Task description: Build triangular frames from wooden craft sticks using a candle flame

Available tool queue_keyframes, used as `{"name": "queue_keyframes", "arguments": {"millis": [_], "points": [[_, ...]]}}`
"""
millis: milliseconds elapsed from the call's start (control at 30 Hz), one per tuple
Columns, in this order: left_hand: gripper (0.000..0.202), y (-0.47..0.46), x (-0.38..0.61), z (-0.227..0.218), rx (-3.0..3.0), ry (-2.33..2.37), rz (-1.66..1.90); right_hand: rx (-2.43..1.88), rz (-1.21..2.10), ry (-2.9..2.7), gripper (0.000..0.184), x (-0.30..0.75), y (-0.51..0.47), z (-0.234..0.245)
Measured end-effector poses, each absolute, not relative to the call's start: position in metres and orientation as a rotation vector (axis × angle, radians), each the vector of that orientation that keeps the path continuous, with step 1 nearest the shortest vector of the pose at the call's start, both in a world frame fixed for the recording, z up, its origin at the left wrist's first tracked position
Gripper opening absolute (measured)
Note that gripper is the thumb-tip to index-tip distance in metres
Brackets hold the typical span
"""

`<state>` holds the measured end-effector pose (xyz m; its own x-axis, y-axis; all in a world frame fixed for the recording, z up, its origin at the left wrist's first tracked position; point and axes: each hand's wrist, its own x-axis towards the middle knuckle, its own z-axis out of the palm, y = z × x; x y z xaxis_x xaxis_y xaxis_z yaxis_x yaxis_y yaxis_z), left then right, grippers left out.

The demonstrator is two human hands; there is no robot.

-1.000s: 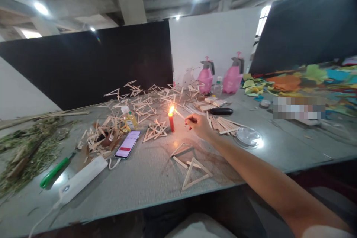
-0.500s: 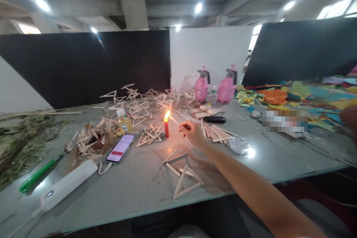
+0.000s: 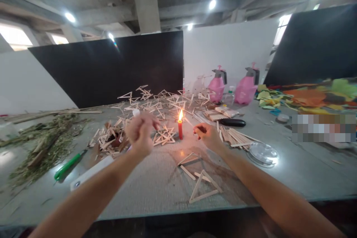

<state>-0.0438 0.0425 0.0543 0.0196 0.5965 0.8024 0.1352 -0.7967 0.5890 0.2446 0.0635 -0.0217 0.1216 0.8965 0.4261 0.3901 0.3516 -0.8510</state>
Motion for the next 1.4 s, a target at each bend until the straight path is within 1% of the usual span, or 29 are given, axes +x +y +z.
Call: {"name": "queue_keyframes", "arguments": {"millis": [33,67,133,200,267,433,567,1067,1400], "points": [[0.029,0.043,-0.042,0.040,1.945,0.769,1.830,-1.233,0.554,-1.473,0.025,0.244,0.063,-0.021],[0.031,0.043,-0.039,0.026,1.931,0.798,1.821,-1.234,0.553,-1.474,0.025,0.244,0.063,-0.021],[0.043,0.043,-0.034,-0.001,1.900,0.878,1.776,-1.239,0.553,-1.478,0.025,0.242,0.062,-0.020],[0.037,0.042,-0.031,-0.019,1.854,0.965,1.719,-1.242,0.557,-1.482,0.025,0.242,0.062,-0.019],[0.032,0.043,-0.029,-0.028,1.805,1.016,1.664,-1.236,0.564,-1.481,0.025,0.242,0.063,-0.019],[0.032,0.045,-0.021,-0.033,1.706,1.023,1.547,-1.216,0.577,-1.442,0.029,0.242,0.063,-0.018],[0.031,0.044,-0.018,-0.036,1.673,0.997,1.501,-1.224,0.596,-1.432,0.028,0.241,0.063,-0.020],[0.028,0.038,-0.025,-0.037,1.781,0.973,1.451,-1.258,0.596,-1.431,0.024,0.237,0.059,-0.017],[0.028,0.039,-0.026,-0.037,1.823,0.920,1.527,-1.283,0.606,-1.432,0.028,0.235,0.058,-0.013]]}}
